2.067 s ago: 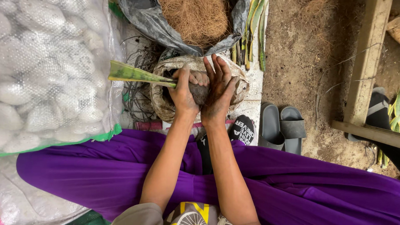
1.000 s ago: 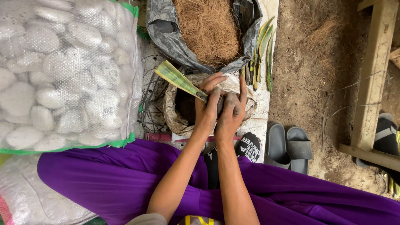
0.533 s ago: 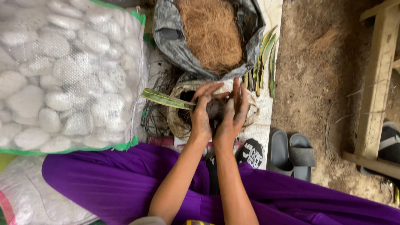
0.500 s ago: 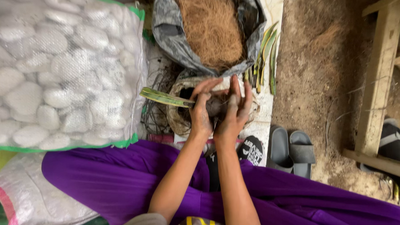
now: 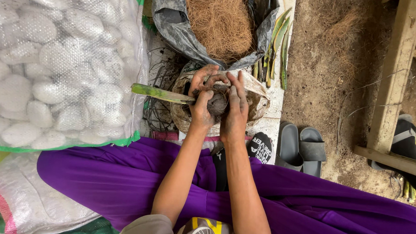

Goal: The person sits cross-legged and repeatedly shapes a dark clay-like lump with both hands, using a green leaf to smooth and press the surface. The person rotates the lump and continues to refine its shape without placing it elsewhere.

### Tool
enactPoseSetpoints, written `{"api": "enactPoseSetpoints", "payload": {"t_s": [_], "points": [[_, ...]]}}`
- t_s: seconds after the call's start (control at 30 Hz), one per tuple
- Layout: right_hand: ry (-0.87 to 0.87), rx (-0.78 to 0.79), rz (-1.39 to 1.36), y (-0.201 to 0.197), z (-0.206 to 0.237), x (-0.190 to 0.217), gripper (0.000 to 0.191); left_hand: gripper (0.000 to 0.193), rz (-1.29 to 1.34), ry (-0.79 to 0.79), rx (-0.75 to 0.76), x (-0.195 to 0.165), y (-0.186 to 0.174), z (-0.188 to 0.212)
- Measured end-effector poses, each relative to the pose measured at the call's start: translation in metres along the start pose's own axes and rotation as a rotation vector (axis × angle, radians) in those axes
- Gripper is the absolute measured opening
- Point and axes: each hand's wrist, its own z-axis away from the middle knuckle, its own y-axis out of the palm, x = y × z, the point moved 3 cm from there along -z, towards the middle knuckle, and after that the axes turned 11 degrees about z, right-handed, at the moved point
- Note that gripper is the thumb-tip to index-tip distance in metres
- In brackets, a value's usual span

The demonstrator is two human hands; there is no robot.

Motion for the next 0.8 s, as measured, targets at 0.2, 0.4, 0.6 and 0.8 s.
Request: {"api": "enactPoseSetpoints", "payload": {"t_s": [0.2, 0.4, 0.6, 0.8], "points": [[0.035, 0.16, -0.028, 0.0, -0.003, 0.0, 0.058, 0.04, -0.499, 0.2, 0.095, -0.007, 0.01, -0.004], [0.019, -0.058, 0.003, -0.014, 0.0, -0.021, 0.029, 0.042, -0.83, 0.356, 0.188, -0.002, 0.014, -0.004], [-0.017, -0.277, 0.289, -0.028, 0.005, -0.025, 0.03, 0.041, -0.787, 0.279, 0.157, 0.011, 0.008, 0.002], [-0.386, -0.267, 0.586, -0.019, 0.003, 0.017, 0.024, 0.038, 0.014, -0.426, -0.307, 0.033, 0.01, 0.005]]}}
